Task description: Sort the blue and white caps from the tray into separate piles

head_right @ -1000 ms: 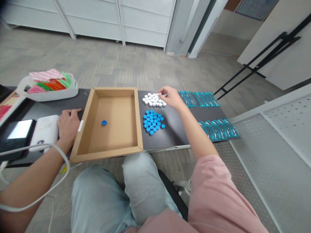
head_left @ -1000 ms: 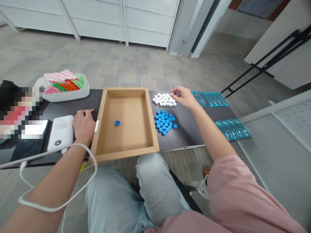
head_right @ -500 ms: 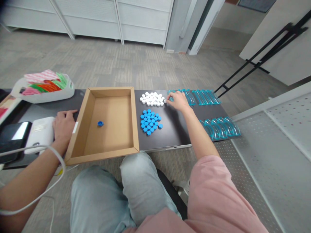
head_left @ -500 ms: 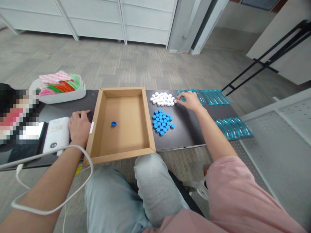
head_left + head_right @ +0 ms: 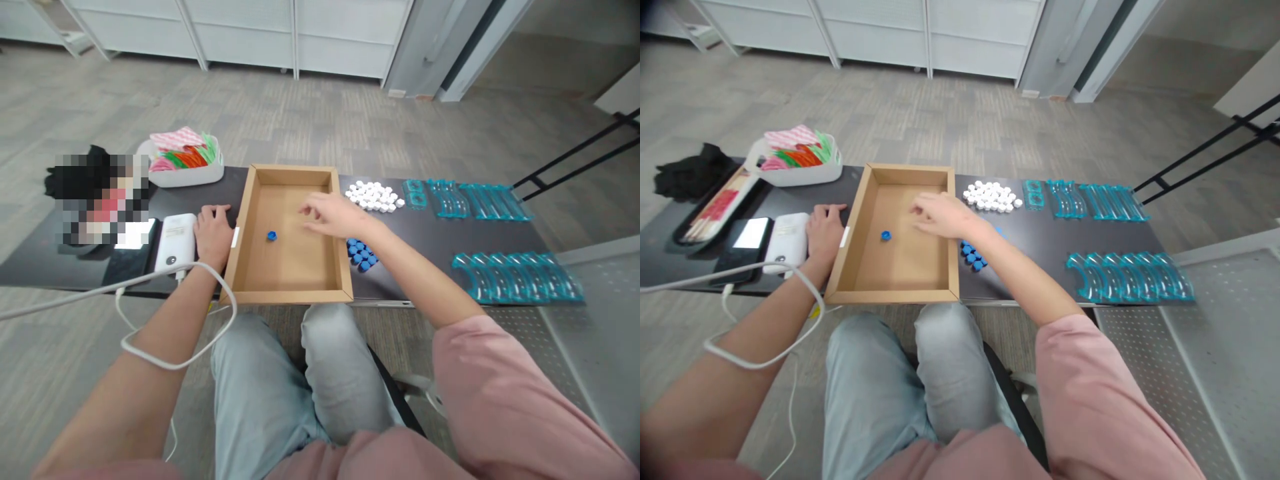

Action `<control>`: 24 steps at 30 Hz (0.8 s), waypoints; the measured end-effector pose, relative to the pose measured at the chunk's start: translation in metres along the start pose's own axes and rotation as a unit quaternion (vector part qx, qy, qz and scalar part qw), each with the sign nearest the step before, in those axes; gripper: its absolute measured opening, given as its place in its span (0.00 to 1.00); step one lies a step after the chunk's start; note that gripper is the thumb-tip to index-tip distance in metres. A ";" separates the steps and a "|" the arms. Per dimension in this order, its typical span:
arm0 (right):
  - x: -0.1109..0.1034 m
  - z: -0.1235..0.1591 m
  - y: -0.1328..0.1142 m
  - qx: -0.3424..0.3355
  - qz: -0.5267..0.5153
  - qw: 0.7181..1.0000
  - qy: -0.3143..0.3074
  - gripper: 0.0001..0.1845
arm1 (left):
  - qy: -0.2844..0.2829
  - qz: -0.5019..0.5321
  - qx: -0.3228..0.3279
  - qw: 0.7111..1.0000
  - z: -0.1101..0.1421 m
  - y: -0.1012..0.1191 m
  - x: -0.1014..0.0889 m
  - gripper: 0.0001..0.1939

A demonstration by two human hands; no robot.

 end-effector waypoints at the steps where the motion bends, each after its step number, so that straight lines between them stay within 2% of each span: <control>1: 0.018 -0.013 -0.012 -0.023 0.002 0.999 -0.038 0.16 | 0.002 0.006 -0.002 1.000 0.000 0.000 0.000 0.28; 3: 0.050 -0.036 -0.032 -0.051 0.018 0.994 -0.092 0.16 | 0.005 0.014 -0.005 1.000 0.000 0.000 0.001 0.28; 5: 0.072 -0.050 -0.046 -0.071 0.043 0.988 -0.132 0.11 | 0.004 0.014 -0.004 1.000 0.000 0.000 0.001 0.28; 8: 0.082 -0.053 -0.061 -0.102 0.048 0.980 -0.164 0.09 | -0.005 0.011 0.004 1.000 0.000 -0.001 0.001 0.30; 11: 0.060 -0.035 -0.071 -0.138 -0.047 0.977 -0.154 0.11 | -0.008 -0.007 0.008 1.000 -0.001 -0.003 0.002 0.32; 14: 0.013 0.005 -0.062 -0.129 -0.159 0.975 -0.088 0.12 | 0.003 -0.004 0.009 1.000 -0.001 -0.004 0.004 0.32; 15: -0.005 0.022 -0.053 -0.102 -0.172 0.978 -0.055 0.14 | 0.007 0.000 0.009 1.000 -0.001 -0.004 0.004 0.33; 17: -0.038 0.061 -0.024 0.005 -0.149 0.988 0.044 0.14 | 0.010 0.004 0.008 1.000 -0.001 -0.003 0.004 0.33; 19: -0.061 0.103 0.012 0.109 -0.114 0.976 0.152 0.12 | 0.005 -0.001 0.007 1.000 -0.001 -0.003 0.003 0.34; 21: -0.072 0.144 0.046 0.204 -0.087 0.945 0.241 0.15 | -0.004 -0.004 0.007 1.000 -0.002 -0.001 0.001 0.35; 24: -0.068 0.192 0.075 0.301 -0.058 0.911 0.277 0.21 | -0.006 -0.003 0.002 1.000 -0.002 0.002 -0.003 0.34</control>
Point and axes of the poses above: each hand's wrist, its own z-axis away from the middle knuckle, its own x-axis out of the palm, y = z × x, the point moved 1 cm from there along -z, towards the middle knuckle, and after that the axes turned 14 degrees about y, right-handed, at the moved point
